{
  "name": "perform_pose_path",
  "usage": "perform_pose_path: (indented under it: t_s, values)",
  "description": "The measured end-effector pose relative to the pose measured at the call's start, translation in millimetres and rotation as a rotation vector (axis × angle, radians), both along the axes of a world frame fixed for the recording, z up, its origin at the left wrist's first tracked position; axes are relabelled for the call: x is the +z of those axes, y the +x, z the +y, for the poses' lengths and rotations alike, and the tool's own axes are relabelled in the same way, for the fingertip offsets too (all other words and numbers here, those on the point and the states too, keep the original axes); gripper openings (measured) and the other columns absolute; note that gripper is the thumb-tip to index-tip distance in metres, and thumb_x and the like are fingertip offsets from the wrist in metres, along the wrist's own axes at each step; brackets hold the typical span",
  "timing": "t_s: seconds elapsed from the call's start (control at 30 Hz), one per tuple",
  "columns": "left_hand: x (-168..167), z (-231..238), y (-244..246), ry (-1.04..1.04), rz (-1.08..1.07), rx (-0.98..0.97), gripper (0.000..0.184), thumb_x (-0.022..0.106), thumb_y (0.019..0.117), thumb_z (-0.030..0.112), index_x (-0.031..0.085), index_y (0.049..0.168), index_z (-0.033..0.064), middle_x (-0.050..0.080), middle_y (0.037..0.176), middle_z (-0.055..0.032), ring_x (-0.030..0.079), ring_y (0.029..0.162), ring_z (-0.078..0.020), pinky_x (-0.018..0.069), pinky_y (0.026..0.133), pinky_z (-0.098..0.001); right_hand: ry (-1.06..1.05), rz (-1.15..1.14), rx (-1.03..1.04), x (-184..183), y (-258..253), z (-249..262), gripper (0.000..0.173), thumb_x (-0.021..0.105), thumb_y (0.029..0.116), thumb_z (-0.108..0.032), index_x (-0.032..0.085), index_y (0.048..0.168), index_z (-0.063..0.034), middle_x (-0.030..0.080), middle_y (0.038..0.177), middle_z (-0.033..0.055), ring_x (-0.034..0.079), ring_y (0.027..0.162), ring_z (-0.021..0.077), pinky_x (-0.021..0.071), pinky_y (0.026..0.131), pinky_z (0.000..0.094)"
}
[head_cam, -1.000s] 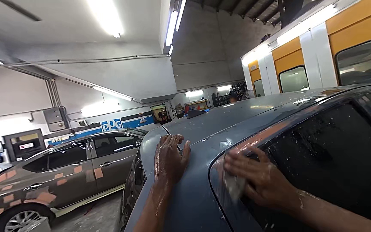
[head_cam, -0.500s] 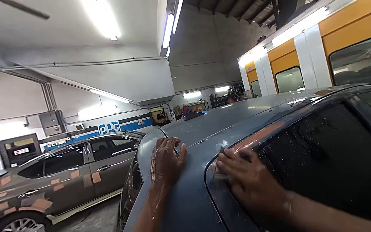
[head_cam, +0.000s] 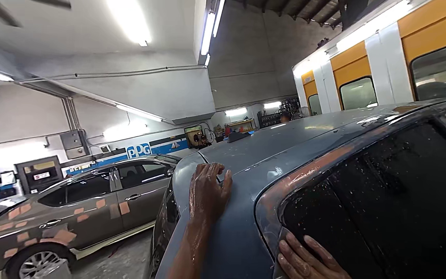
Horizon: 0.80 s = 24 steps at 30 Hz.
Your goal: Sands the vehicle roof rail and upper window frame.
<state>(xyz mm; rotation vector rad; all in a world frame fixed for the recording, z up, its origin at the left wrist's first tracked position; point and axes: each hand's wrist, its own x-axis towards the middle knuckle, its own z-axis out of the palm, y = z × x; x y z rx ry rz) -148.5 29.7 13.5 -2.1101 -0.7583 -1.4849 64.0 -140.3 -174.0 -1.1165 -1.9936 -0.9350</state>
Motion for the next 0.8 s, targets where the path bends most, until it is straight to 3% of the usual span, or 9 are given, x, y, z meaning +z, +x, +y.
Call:
perform_pose_path:
  t_s: [0.07,0.13,0.2,0.27,0.37,0.5,0.6,0.67,0.8]
  values:
    - [2.3,1.3,-0.1,0.012,0.011,0.003,0.032,0.055,0.0982,0.038,0.075,0.103,0.0131,0.073,0.099,0.0002,0.066,0.102,-0.0201,0.0543,0.087,-0.0425,0.065,0.053,-0.013,12.0,-1.4,11.6,0.048,0.042,0.1054,-0.028,0.055,0.148,-0.0119,0.051,0.156,0.0053,0.035,0.152,0.0239,0.0165,0.126,0.0576]
    - [2.2,2.4,1.7,0.025,0.026,0.001,0.032,0.055,0.0983,0.038,0.075,0.103,0.013,0.073,0.1,-0.0003,0.067,0.103,-0.0202,0.0542,0.088,-0.0423,0.264,0.133,-0.083,44.3,-7.0,44.0,0.047,0.036,0.1065,-0.034,0.062,0.142,-0.0157,0.058,0.15,0.0012,0.044,0.147,0.0211,0.0226,0.124,0.0606]
    - [-0.3,0.6,0.9,0.024,0.02,-0.001,0.032,0.055,0.0988,0.038,0.074,0.104,0.0129,0.073,0.101,-0.0006,0.066,0.104,-0.0205,0.0539,0.088,-0.0423,0.343,0.187,-0.165,58.4,-17.7,60.6,0.048,0.037,0.1035,-0.03,0.066,0.138,-0.0127,0.062,0.145,0.0034,0.048,0.144,0.0237,0.0264,0.121,0.0609]
    - [-0.4,-0.8,-0.1,0.024,0.01,-0.008,0.032,0.056,0.0986,0.038,0.074,0.104,0.013,0.073,0.101,-0.0002,0.066,0.103,-0.0199,0.0541,0.088,-0.042,0.248,0.207,-0.274,36.2,-32.0,39.2,0.045,0.041,0.1051,-0.025,0.062,0.142,-0.0092,0.059,0.148,0.007,0.047,0.145,0.026,0.0286,0.121,0.0595]
    - [1.5,2.8,0.7,0.033,0.01,-0.017,0.032,0.056,0.0983,0.038,0.075,0.103,0.0129,0.073,0.101,-0.0002,0.066,0.105,-0.0197,0.0545,0.089,-0.0416,0.125,0.243,-0.336,15.6,-34.1,12.4,0.045,0.046,0.1044,-0.026,0.057,0.147,-0.0174,0.051,0.156,0.0057,0.035,0.151,0.0341,0.0219,0.118,0.0656]
    - [0.1,3.2,0.5,0.034,0.022,-0.009,0.032,0.056,0.0986,0.038,0.075,0.104,0.0119,0.073,0.101,-0.0016,0.067,0.104,-0.0219,0.0543,0.088,-0.0434,0.326,0.392,-0.363,39.4,-37.5,42.6,0.046,0.041,0.1012,-0.033,0.064,0.141,-0.0266,0.048,0.155,0.0207,0.036,0.148,0.0452,0.0272,0.112,0.0699]
    - [-0.9,2.2,-1.4,0.037,0.032,-0.014,0.031,0.057,0.0992,0.037,0.074,0.104,0.0123,0.073,0.102,-0.001,0.066,0.105,-0.0214,0.0539,0.088,-0.0429,0.221,0.436,-0.383,5.4,-50.4,19.3,0.045,0.048,0.1008,-0.027,0.06,0.144,-0.0249,0.047,0.154,0.0258,0.038,0.144,0.0512,0.0304,0.11,0.0688]
    - [1.8,2.8,-1.2,0.05,0.033,-0.011,0.031,0.057,0.0983,0.038,0.075,0.102,0.0124,0.073,0.101,-0.0005,0.066,0.104,-0.0209,0.0539,0.088,-0.0422,0.208,0.456,-0.358,7.6,-47.6,20.3,0.046,0.047,0.1009,-0.029,0.06,0.145,-0.026,0.043,0.155,0.0304,0.034,0.144,0.0557,0.0288,0.11,0.0705]
    - [0.8,4.8,-0.9,0.028,0.019,-0.018,0.033,0.055,0.0985,0.039,0.075,0.103,0.0129,0.073,0.1,0.0001,0.066,0.103,-0.0195,0.0534,0.089,-0.0414,0.263,0.503,-0.369,17.5,-49.7,33.7,0.047,0.041,0.1018,-0.033,0.062,0.144,-0.0259,0.045,0.155,0.026,0.036,0.145,0.0506,0.0323,0.109,0.0669]
